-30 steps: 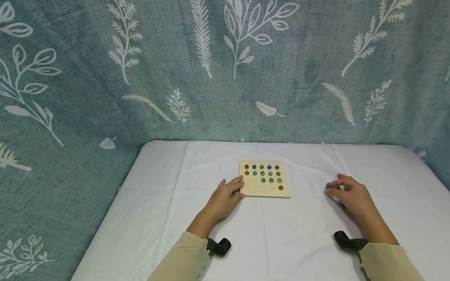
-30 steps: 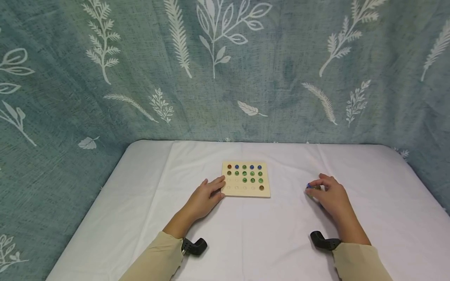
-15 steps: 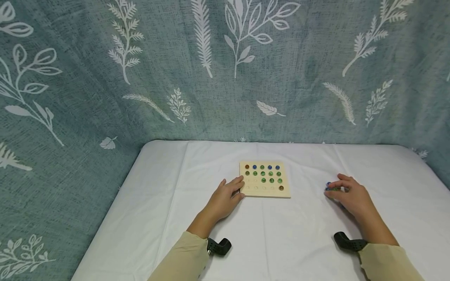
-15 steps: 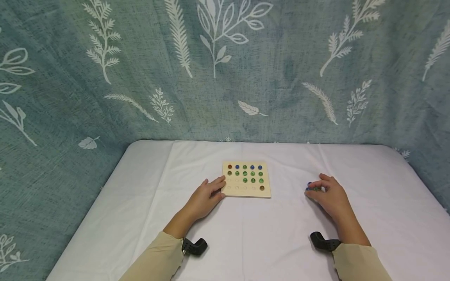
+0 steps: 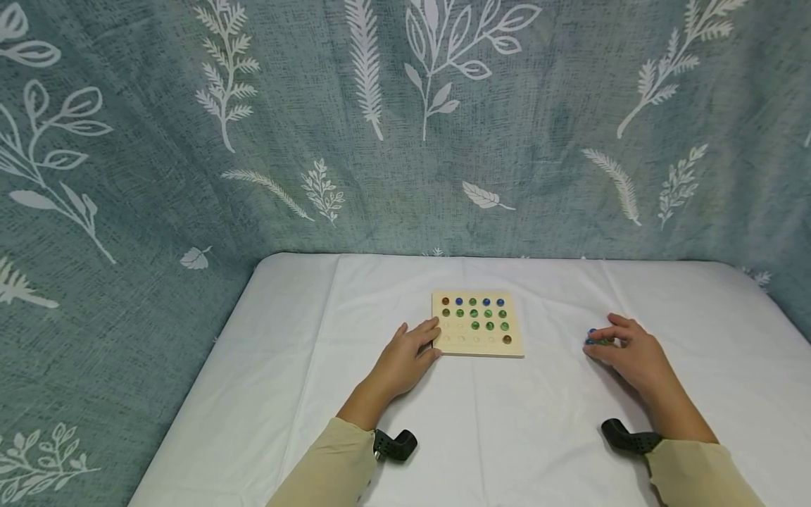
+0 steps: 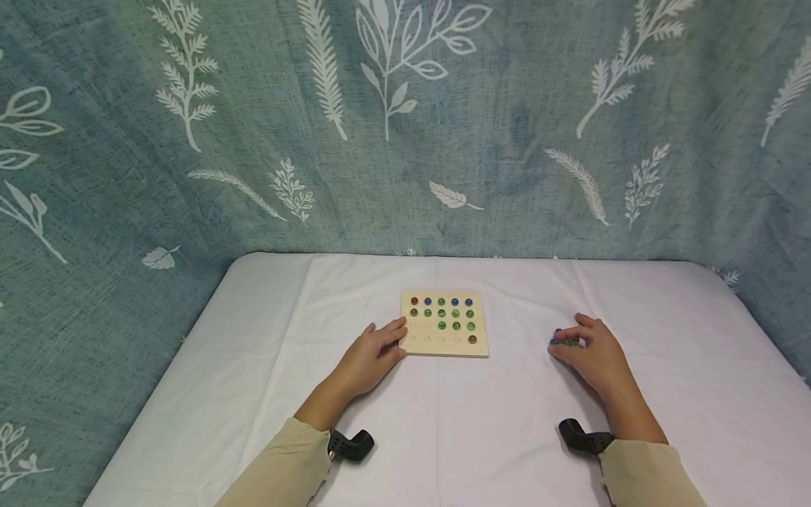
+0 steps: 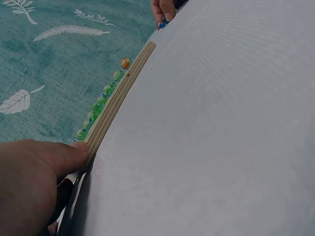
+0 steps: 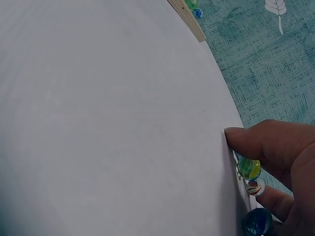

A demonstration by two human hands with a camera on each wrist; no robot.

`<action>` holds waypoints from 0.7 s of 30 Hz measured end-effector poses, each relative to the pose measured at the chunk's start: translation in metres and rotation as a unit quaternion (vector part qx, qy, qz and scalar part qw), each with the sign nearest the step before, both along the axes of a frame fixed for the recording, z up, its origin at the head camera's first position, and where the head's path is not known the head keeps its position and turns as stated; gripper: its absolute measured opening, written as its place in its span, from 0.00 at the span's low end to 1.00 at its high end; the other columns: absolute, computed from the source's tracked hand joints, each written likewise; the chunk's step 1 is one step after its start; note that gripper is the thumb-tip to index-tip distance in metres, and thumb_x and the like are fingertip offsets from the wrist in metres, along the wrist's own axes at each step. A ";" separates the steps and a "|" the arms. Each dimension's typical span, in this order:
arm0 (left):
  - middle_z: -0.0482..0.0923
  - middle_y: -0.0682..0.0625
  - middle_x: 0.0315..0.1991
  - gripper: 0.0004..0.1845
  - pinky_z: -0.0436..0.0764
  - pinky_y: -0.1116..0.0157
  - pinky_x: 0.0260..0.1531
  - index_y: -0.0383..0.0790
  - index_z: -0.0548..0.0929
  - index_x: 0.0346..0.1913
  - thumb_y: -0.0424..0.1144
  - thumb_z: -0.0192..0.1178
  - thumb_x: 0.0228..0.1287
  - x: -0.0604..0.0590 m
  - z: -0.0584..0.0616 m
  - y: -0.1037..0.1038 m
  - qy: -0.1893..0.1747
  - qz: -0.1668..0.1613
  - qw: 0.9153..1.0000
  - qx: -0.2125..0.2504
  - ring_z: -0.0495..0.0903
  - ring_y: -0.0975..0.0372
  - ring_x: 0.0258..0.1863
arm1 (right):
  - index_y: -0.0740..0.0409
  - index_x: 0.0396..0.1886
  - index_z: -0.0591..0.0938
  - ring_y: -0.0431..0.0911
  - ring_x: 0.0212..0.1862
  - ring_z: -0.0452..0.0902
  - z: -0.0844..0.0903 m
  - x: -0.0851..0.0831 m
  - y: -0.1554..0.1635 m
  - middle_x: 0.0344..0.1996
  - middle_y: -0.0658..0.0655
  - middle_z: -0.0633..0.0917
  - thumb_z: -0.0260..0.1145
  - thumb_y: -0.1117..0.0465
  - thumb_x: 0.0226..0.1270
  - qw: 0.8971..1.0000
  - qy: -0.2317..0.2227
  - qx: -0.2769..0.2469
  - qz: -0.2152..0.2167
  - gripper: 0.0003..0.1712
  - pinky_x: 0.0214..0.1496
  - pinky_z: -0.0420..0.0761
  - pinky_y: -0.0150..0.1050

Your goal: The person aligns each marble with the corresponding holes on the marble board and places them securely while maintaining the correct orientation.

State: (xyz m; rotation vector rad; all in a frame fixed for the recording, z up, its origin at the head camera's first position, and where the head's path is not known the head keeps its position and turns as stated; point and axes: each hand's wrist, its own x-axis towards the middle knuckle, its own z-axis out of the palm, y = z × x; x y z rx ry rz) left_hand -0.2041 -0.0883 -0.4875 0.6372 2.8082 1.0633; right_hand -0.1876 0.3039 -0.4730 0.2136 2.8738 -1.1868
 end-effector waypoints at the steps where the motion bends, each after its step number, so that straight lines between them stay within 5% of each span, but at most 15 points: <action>1: 0.61 0.57 0.75 0.26 0.45 0.58 0.79 0.42 0.71 0.70 0.43 0.57 0.72 0.000 0.000 0.000 -0.001 0.001 1.000 0.000 0.60 0.65 0.74 | 0.66 0.46 0.85 0.75 0.73 0.45 0.000 0.000 0.000 0.76 0.70 0.55 0.70 0.44 0.62 1.000 0.000 0.000 0.000 0.28 0.69 0.54 0.73; 11: 0.61 0.57 0.75 0.26 0.45 0.57 0.79 0.43 0.71 0.70 0.43 0.57 0.72 0.000 -0.001 -0.001 -0.002 0.003 1.000 -0.001 0.60 0.65 0.74 | 0.66 0.54 0.82 0.70 0.76 0.43 0.013 -0.001 -0.009 0.73 0.71 0.60 0.66 0.44 0.66 1.000 0.010 -0.015 -0.012 0.31 0.71 0.54 0.72; 21: 0.61 0.57 0.75 0.26 0.46 0.57 0.79 0.43 0.71 0.70 0.43 0.58 0.72 -0.001 -0.001 0.000 0.005 0.001 1.000 -0.001 0.60 0.65 0.74 | 0.63 0.53 0.84 0.62 0.78 0.45 0.034 -0.014 -0.078 0.75 0.62 0.62 0.69 0.51 0.65 0.997 0.050 -0.050 -0.026 0.23 0.72 0.50 0.73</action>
